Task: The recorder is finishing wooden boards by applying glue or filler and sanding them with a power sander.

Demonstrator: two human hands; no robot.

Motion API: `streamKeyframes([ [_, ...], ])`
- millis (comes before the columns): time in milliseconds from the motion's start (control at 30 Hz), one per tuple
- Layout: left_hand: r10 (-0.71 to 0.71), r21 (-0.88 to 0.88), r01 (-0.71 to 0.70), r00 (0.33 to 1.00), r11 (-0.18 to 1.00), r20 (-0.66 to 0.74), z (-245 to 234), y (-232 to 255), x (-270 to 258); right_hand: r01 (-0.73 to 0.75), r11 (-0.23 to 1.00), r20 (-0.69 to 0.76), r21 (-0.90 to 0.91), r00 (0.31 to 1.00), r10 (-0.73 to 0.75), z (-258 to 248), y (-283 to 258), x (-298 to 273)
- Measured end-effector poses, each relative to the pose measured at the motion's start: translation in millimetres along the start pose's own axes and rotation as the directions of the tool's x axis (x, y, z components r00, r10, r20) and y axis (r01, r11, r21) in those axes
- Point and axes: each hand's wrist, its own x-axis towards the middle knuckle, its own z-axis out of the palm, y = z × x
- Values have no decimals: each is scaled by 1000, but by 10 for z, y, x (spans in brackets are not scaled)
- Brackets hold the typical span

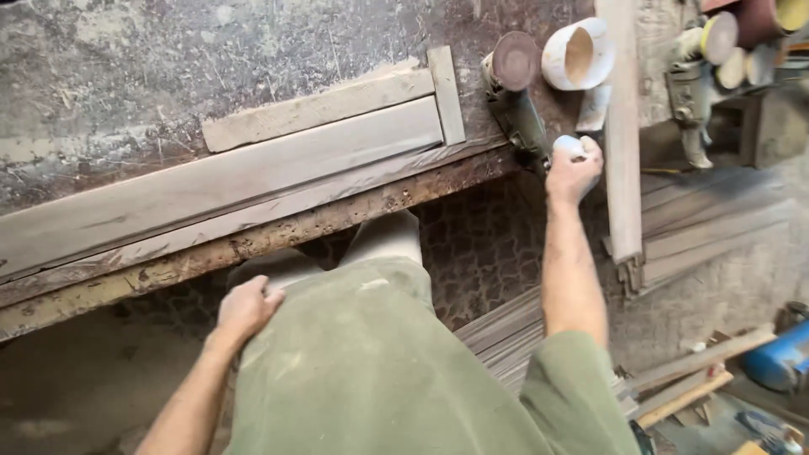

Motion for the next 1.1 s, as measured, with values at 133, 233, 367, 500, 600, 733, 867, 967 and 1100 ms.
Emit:
streamKeyframes([
  [133,-127,-149,132,991,980,42,-100,619,-237,-224,965,121,-135,963,240,696,568,639],
  [233,-246,-230,245,969,942,26,-15,601,-340,-205,955,226,-216,941,253,876,512,690],
  [367,-317,-224,325,946,919,70,40,549,-453,-325,942,223,-79,916,335,836,731,549],
  [500,-360,-313,365,930,877,76,22,620,-543,60,996,122,69,990,-69,253,-299,144],
  [600,-315,-337,320,947,886,71,105,722,-435,401,913,259,69,877,-405,206,-724,-19],
  [733,-201,-361,197,979,911,26,-122,982,-346,249,935,617,-253,786,-43,600,-664,274],
  [867,-187,-433,129,978,892,-94,141,801,-172,236,969,689,-71,714,-124,508,-835,346],
  [967,-109,-501,17,982,865,-155,80,848,-232,81,996,801,35,593,-76,139,-1626,-274],
  [1100,25,-719,-100,993,688,-114,-182,1010,-179,-521,816,899,252,437,2,-335,-3072,-1395],
])
